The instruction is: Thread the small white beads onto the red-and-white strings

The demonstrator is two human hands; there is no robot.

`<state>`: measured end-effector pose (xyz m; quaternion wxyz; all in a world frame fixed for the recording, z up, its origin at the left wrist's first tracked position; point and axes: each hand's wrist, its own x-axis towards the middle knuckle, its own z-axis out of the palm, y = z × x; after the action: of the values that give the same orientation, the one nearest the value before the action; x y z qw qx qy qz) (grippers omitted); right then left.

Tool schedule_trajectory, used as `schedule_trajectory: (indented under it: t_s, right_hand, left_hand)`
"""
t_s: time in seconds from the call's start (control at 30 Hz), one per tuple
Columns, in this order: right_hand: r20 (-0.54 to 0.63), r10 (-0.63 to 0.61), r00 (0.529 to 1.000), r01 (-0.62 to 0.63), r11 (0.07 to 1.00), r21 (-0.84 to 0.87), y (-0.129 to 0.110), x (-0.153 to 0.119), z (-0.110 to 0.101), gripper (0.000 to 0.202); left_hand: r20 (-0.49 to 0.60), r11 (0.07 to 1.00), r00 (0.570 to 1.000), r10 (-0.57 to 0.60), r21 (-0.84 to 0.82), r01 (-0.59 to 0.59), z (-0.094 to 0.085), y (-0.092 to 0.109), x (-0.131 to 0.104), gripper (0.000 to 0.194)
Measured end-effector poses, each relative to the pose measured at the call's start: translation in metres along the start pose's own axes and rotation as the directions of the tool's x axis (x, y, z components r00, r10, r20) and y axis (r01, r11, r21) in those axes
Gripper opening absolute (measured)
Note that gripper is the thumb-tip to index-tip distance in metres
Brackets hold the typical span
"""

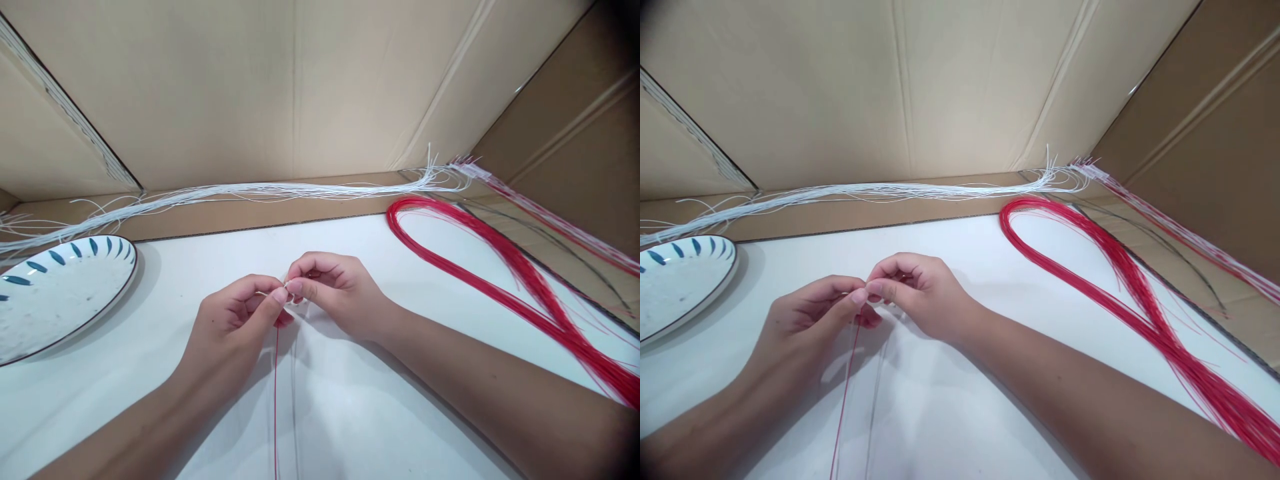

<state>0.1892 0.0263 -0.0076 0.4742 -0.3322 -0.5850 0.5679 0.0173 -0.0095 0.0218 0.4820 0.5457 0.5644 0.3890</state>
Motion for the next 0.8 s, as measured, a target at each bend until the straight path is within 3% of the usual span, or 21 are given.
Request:
schedule_trajectory:
  t_s: [0.23, 0.37, 0.8]
  right_hand:
    - [-0.058, 0.035, 0.998, -0.032, 0.999, 0.043, 0.003, 0.0, 0.002, 0.011]
    - [-0.064, 0.032, 0.997, -0.029, 0.998, 0.055, 0.002, 0.0, 0.002, 0.011]
    - [0.171, 0.086, 0.982, -0.124, 0.966, 0.225, 0.001, 0.001, -0.002, 0.023]
  left_hand:
    - [0.172, 0.993, 0.983, -0.065, -0.087, 0.081, -0.003, -0.005, 0.008, 0.026]
    - [0.217, 0.988, 0.976, -0.025, -0.143, 0.057, -0.005, -0.012, 0.014, 0.025]
    - [0.253, 0.996, 0.967, -0.033, -0.07, 0.053, -0.008, -0.014, 0.013, 0.029]
